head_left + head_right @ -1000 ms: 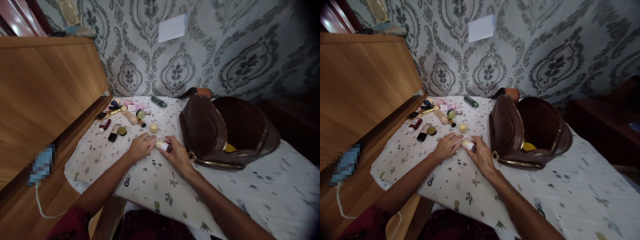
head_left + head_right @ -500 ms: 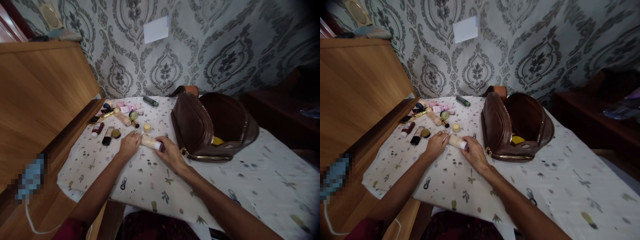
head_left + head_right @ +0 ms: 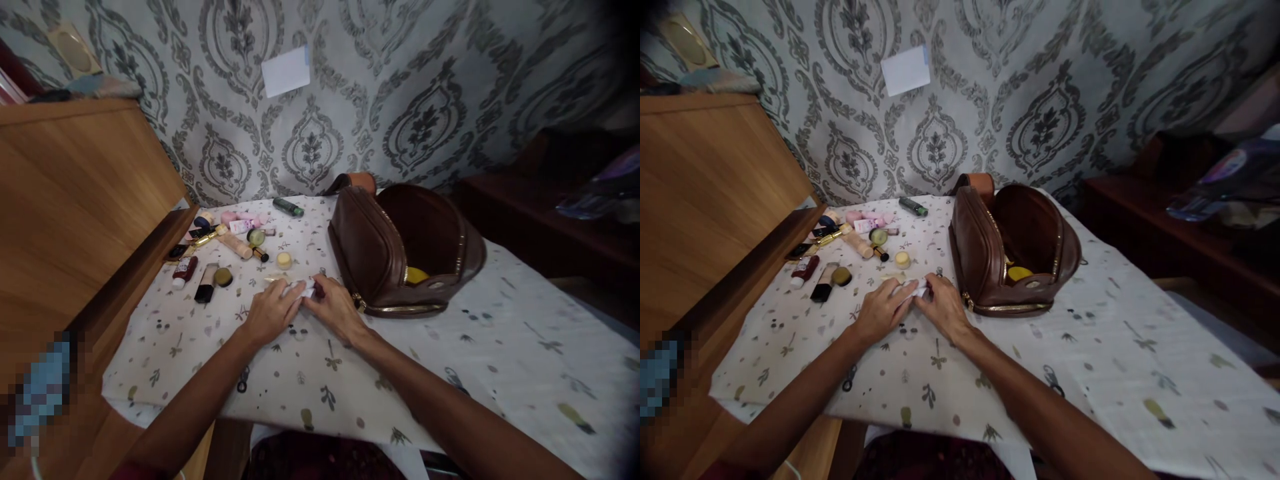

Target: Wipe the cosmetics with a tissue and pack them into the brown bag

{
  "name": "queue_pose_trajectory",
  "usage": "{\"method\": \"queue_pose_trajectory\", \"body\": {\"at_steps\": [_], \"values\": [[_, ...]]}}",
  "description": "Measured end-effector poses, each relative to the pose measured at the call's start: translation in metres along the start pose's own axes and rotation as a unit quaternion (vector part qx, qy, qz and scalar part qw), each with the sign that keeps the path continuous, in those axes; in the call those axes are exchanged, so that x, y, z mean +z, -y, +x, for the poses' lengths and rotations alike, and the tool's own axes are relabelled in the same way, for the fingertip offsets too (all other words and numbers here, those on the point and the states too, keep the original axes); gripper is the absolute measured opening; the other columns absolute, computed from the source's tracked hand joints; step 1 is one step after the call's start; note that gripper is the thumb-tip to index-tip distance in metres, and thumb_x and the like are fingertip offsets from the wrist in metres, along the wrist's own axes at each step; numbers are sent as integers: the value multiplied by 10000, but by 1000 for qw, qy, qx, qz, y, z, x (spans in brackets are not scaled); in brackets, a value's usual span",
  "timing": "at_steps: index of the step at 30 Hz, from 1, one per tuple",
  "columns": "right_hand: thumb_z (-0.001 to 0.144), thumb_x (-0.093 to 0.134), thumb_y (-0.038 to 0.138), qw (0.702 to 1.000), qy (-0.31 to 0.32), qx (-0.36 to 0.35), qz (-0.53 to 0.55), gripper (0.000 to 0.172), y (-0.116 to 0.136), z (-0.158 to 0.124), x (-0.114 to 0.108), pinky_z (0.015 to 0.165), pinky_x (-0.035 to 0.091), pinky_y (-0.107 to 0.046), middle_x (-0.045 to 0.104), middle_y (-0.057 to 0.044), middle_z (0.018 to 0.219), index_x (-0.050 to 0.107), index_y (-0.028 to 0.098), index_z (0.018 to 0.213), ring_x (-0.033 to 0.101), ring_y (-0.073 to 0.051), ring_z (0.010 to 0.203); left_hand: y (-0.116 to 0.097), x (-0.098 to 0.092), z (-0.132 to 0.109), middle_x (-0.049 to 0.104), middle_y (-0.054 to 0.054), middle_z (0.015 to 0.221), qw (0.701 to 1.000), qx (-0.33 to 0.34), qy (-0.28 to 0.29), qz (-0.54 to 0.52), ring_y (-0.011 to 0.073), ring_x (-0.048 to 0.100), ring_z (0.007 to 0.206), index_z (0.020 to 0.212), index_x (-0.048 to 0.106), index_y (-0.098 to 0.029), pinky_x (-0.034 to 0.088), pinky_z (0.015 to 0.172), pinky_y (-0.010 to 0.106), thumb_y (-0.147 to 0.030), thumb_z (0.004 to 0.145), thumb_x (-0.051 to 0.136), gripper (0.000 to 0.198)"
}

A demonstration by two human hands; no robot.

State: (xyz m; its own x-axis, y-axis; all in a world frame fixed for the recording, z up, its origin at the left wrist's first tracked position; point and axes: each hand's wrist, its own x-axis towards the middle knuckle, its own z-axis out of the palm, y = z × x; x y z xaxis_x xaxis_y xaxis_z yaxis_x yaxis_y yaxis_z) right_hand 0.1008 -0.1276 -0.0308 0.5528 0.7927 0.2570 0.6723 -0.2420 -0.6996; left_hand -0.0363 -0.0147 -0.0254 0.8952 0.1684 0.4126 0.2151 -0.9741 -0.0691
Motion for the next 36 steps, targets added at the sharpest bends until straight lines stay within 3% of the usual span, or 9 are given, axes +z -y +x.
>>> {"method": "queue_pose_trajectory", "body": {"at_steps": [9,16,20,25,28,31,34,36], "values": [[777,707,238,1000,7,19,22,162,1,-1,-4,724,423,-267,658,-45,861,653,180,918,582,-182,814,18,3,0,620,80,1040,996,-77,-36,26,188,636,901,1284,604,-254,514,683,247,-342,1005,357,383],[775,735,273,999,2,24,22,210,-1,-4,-5,772,428,-275,667,-50,918,662,186,953,594,-196,882,27,5,2,629,55,919,991,-108,-76,24,182,644,788,1232,626,-227,492,599,242,-376,997,331,406],[790,728,297,1000,2,9,15,248,-1,-6,-6,811,444,-287,636,-81,1033,661,170,992,589,-204,936,33,7,3,648,61,995,986,-140,-78,-40,202,664,847,1193,636,-211,534,684,287,-400,990,328,415],[822,693,284,1000,14,-2,-13,239,-1,-5,-6,866,442,-304,635,-84,1003,658,153,1018,581,-221,982,35,10,4,654,82,1041,983,-156,-80,-53,228,662,899,1199,622,-177,536,744,324,-421,986,324,439],[828,690,305,1000,8,-3,-11,237,-2,-5,-6,868,441,-308,642,-93,1012,654,150,1004,581,-225,986,33,9,4,655,76,1007,984,-149,-89,-28,220,657,856,1210,619,-181,528,704,314,-399,990,340,417],[842,669,284,1000,10,-7,-4,230,-1,-6,-7,880,430,-302,656,-96,1036,648,156,1032,585,-224,1012,29,7,4,652,67,955,984,-115,-133,-18,193,650,802,1220,619,-183,508,656,276,-380,993,366,392],[857,644,266,1000,8,-4,17,278,3,-7,-11,860,418,-281,675,-88,1049,623,162,1114,600,-210,1000,18,5,4,633,67,936,983,-42,-173,-36,170,639,802,1245,600,-170,497,668,246,-353,1005,378,375],[890,595,274,999,17,5,29,257,7,-8,-13,772,412,-264,694,-75,970,612,155,1118,618,-191,886,9,4,4,624,68,942,984,18,-171,-41,161,634,818,1258,586,-171,495,692,235,-327,1011,387,354]]}}
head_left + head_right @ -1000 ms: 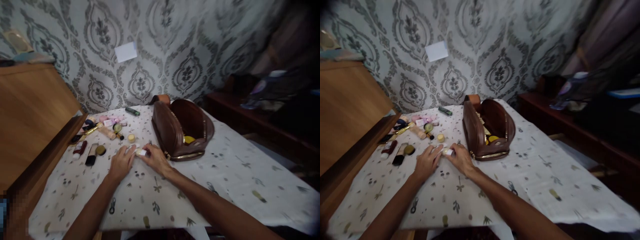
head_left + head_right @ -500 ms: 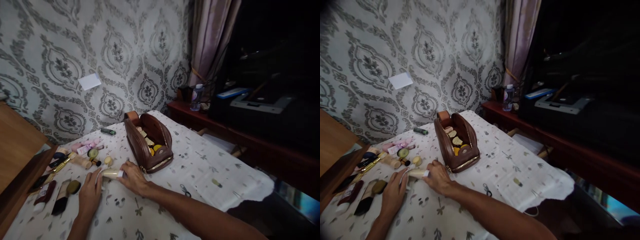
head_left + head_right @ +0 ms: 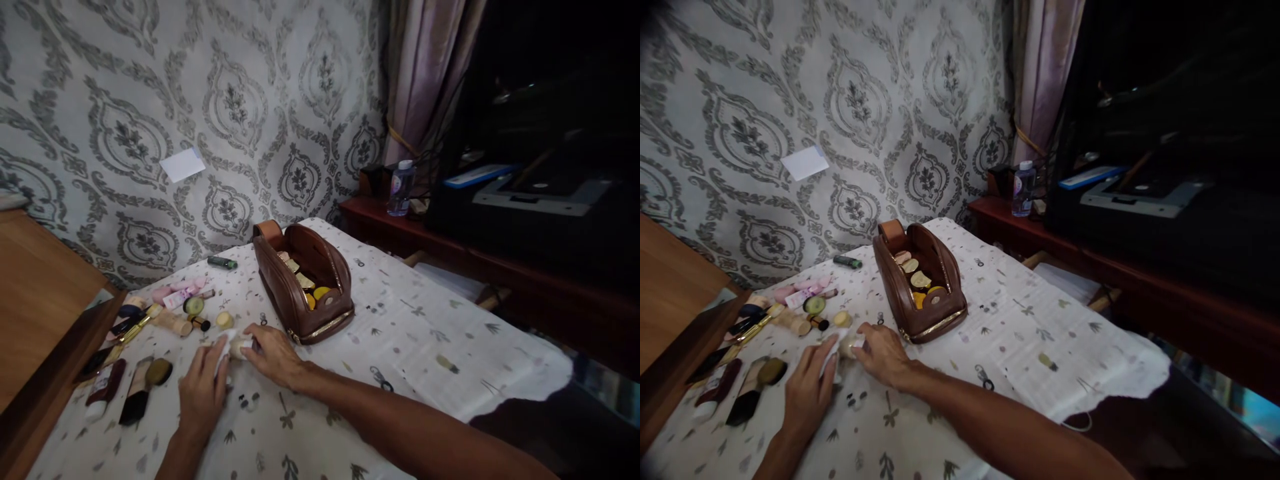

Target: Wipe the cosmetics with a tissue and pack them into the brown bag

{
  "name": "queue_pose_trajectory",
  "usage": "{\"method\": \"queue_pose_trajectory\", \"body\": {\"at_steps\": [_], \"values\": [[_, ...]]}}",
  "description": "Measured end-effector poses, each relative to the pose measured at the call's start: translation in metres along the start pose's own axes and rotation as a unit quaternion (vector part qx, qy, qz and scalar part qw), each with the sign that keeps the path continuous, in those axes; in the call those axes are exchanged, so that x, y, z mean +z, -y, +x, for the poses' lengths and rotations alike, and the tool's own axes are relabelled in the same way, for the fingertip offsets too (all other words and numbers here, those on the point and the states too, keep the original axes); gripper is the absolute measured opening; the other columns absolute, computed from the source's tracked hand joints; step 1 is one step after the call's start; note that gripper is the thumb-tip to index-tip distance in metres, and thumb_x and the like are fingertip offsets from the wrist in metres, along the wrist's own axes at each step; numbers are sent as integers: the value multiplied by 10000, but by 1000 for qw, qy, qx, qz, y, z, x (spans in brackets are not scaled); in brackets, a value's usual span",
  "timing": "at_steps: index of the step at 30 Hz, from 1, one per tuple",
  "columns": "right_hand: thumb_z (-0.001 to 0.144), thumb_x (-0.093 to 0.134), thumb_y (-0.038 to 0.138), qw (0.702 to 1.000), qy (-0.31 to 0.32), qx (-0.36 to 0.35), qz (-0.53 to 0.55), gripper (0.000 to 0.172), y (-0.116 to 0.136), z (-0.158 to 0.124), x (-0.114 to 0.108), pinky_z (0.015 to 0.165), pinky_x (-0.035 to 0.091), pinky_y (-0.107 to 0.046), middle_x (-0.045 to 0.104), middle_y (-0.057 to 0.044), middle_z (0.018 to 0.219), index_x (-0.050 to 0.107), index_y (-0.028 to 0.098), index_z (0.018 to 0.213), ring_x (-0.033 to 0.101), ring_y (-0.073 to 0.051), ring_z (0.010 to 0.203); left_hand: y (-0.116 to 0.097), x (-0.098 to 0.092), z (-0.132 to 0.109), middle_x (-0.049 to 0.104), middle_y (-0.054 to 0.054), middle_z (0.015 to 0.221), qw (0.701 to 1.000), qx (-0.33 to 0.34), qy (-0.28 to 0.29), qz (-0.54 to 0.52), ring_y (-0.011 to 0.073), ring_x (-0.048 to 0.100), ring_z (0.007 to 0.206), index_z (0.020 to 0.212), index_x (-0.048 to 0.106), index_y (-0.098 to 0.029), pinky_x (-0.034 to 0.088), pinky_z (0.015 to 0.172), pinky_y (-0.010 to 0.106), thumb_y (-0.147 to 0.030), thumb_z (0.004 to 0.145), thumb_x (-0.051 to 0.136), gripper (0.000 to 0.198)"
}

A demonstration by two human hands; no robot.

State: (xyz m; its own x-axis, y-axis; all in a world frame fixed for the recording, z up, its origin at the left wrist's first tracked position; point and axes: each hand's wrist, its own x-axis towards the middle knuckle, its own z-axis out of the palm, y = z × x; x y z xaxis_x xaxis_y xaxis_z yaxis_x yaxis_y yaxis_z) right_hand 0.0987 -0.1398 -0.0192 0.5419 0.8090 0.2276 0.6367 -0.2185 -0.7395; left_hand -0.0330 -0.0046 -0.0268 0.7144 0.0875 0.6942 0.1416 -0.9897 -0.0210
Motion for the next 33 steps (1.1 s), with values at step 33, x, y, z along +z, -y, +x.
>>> {"method": "queue_pose_trajectory", "body": {"at_steps": [33], "values": [[832,678,194,999,24,-19,-41,177,-10,4,8,778,409,-277,624,-55,957,585,174,980,569,-189,901,32,7,-7,644,88,1027,978,-158,115,77,211,643,848,1236,613,-176,500,672,290,-360,1004,353,394]]}}
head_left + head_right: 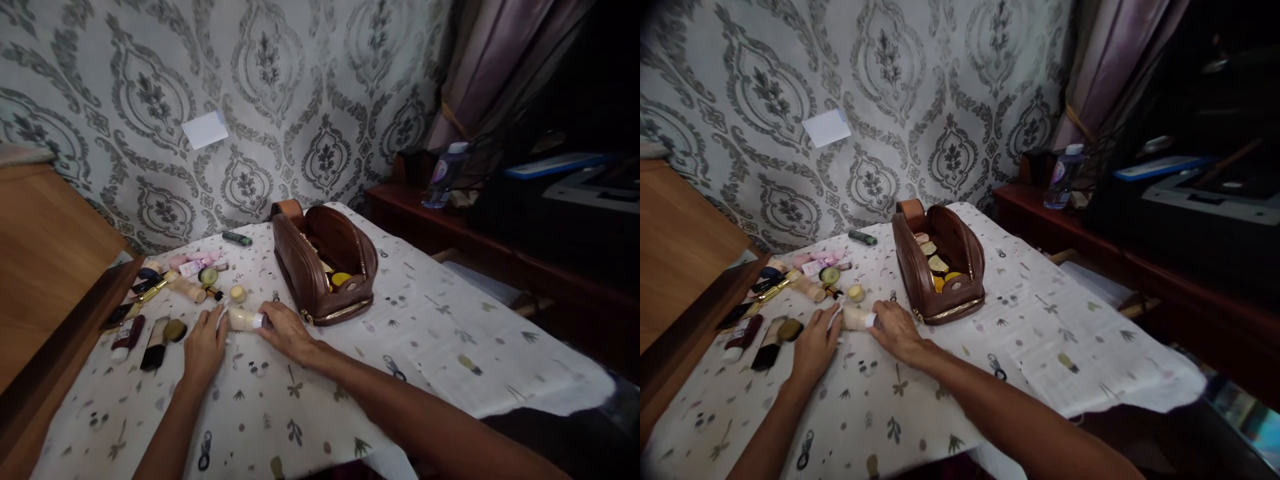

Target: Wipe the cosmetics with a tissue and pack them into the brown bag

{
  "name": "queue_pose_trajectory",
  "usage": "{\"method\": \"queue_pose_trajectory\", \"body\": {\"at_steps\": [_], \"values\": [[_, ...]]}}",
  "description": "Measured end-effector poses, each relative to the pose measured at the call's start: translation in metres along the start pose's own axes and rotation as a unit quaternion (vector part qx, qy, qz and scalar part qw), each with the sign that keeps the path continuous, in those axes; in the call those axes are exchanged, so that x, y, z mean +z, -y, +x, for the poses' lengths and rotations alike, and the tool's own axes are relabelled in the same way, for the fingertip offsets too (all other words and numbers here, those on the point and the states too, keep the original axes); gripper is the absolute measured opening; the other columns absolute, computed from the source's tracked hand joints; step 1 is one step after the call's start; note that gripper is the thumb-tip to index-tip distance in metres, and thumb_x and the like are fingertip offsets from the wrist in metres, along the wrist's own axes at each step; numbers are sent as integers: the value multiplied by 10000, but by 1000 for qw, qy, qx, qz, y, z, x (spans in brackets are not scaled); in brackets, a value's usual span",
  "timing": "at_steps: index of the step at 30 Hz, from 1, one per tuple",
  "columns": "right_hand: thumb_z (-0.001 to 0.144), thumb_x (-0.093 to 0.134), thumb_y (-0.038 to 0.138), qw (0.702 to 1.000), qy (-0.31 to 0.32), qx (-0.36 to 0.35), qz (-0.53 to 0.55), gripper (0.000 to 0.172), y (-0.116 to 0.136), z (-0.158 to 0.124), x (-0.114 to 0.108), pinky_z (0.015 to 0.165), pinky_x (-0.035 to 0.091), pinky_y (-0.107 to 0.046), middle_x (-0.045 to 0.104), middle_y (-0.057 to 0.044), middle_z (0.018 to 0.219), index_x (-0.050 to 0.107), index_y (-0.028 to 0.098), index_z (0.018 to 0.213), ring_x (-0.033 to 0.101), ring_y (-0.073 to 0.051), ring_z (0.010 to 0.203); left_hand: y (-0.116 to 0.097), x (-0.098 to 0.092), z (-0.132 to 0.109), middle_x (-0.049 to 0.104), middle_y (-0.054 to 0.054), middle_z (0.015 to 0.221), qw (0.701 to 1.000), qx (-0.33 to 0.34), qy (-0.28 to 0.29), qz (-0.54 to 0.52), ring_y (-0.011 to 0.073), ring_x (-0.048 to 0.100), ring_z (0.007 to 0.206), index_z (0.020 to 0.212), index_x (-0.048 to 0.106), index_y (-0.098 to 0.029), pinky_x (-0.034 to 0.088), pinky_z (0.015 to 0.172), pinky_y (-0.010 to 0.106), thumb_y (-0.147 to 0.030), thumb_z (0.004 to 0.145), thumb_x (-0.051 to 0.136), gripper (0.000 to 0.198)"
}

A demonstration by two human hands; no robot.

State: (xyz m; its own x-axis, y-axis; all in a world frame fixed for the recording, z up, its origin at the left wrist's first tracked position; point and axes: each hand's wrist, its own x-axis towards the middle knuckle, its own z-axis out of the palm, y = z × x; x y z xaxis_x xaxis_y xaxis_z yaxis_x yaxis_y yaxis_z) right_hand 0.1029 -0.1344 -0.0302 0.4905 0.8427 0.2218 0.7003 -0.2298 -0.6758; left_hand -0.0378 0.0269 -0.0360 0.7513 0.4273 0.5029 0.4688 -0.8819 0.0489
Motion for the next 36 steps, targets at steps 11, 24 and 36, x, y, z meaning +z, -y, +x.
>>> {"method": "queue_pose_trajectory", "body": {"at_steps": [11,24,36], "values": [[836,625,174,1000,-9,-10,3,184,-2,3,4,790,440,-298,598,-75,993,612,154,1018,561,-182,864,4,-2,3,647,85,994,998,-41,49,-19,198,636,894,1158,622,-160,498,800,295,-298,995,369,331],[886,547,268,998,-24,-36,33,208,-7,4,8,749,441,-312,608,-60,890,592,160,1057,564,-192,779,-37,-11,-9,597,105,1099,994,29,97,31,217,617,994,1393,461,-198,518,713,268,-314,1003,370,417],[813,585,218,997,-34,-55,43,275,-13,6,10,748,457,-315,613,-52,899,603,172,1084,561,-185,754,-44,-10,-13,566,102,1134,992,69,107,-11,221,599,1048,1461,373,-224,541,734,272,-308,1001,362,468]]}}
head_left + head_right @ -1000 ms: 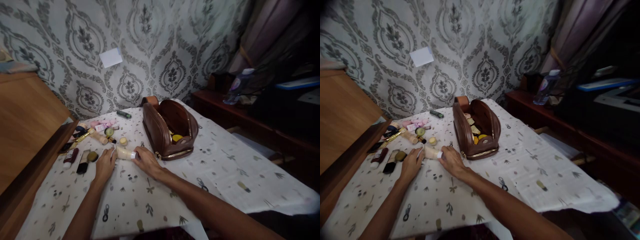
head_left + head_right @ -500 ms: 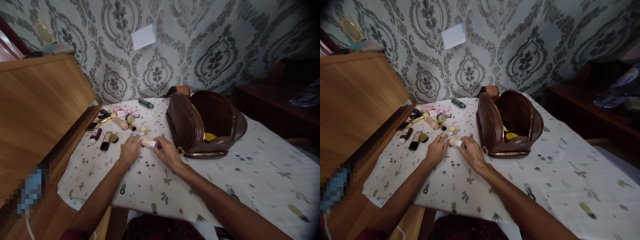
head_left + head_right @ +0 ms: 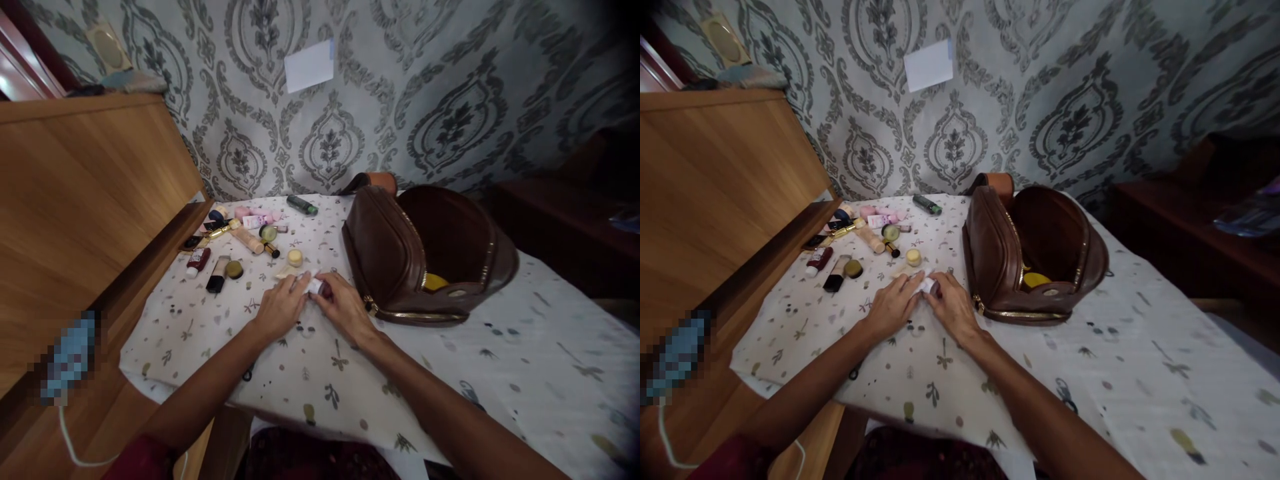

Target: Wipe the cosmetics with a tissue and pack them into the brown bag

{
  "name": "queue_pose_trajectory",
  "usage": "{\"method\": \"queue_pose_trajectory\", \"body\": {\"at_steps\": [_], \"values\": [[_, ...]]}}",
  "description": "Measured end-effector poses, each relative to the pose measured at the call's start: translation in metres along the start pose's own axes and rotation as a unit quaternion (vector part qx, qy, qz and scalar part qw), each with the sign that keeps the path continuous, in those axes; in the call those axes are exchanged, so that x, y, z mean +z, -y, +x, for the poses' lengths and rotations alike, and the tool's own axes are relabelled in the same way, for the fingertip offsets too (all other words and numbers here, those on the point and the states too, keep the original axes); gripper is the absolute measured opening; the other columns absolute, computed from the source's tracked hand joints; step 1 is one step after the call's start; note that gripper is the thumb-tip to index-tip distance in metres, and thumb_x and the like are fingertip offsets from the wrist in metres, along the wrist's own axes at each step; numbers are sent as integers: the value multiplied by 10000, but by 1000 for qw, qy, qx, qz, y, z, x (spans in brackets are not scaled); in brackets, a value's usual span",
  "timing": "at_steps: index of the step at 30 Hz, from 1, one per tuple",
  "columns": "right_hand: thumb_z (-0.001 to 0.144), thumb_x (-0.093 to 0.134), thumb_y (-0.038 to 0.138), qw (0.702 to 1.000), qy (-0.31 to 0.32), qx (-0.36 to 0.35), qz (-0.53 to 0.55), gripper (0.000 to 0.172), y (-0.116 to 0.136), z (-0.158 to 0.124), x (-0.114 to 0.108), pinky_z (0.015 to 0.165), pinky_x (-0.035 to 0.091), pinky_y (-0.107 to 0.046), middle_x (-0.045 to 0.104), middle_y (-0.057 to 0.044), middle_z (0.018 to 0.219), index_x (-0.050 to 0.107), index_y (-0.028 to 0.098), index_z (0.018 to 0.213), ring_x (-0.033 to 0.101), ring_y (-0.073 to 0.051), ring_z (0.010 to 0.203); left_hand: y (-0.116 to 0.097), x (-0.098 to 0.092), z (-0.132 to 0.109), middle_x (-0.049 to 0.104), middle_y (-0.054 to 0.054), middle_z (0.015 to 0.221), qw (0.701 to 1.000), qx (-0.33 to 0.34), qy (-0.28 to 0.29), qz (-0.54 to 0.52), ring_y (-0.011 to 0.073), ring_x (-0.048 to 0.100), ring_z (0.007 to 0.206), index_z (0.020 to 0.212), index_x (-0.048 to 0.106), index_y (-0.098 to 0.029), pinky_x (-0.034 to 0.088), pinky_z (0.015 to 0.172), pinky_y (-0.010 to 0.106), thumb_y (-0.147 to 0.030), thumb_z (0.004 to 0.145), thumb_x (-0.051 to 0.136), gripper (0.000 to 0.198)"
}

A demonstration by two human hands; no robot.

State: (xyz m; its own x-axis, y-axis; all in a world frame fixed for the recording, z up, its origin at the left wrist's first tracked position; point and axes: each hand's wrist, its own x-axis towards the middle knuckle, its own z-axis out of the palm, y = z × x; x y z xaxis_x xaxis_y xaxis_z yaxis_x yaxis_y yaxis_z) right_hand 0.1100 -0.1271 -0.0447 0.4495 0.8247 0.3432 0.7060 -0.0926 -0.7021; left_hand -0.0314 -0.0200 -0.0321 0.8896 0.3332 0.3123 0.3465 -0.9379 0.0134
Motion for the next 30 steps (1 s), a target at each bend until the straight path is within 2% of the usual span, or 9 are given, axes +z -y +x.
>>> {"method": "queue_pose_trajectory", "body": {"at_steps": [5,10,16,21,26,30], "values": [[827,593,317,999,5,33,17,249,5,1,-5,669,443,-291,643,-44,830,626,174,1028,567,-175,698,8,-2,2,568,115,1174,999,-31,-6,-7,234,591,1082,1440,407,-214,538,761,291,-307,998,383,453],[830,562,395,997,5,61,40,271,10,3,-10,645,430,-285,640,-28,754,625,170,968,572,-171,663,22,-5,4,584,95,1111,997,-70,-15,-11,211,622,967,1424,432,-214,521,740,278,-321,996,407,442],[855,479,534,992,19,82,95,378,13,2,-11,562,384,-263,565,0,639,609,180,838,518,-150,587,34,-2,4,571,102,1133,988,-89,-83,-97,210,606,1000,1450,384,-183,513,850,313,-290,1006,355,458],[831,485,586,969,52,129,202,425,16,2,-9,530,384,-267,576,-5,641,618,183,836,526,-152,554,32,0,4,562,86,1097,985,-58,-87,-135,190,601,965,1456,375,-195,516,834,291,-272,999,341,466],[794,540,597,953,38,153,259,418,17,3,-8,526,379,-260,558,1,609,603,185,758,518,-144,552,18,-4,0,551,90,1066,986,12,-72,-148,186,591,930,1466,369,-189,526,821,297,-296,1007,314,474],[738,616,609,914,30,201,352,435,20,3,-7,493,356,-243,557,14,607,599,178,794,491,-122,523,6,-7,-2,539,100,1097,988,66,-69,-123,205,584,1002,1471,371,-196,531,834,308,-318,1012,292,481]]}}
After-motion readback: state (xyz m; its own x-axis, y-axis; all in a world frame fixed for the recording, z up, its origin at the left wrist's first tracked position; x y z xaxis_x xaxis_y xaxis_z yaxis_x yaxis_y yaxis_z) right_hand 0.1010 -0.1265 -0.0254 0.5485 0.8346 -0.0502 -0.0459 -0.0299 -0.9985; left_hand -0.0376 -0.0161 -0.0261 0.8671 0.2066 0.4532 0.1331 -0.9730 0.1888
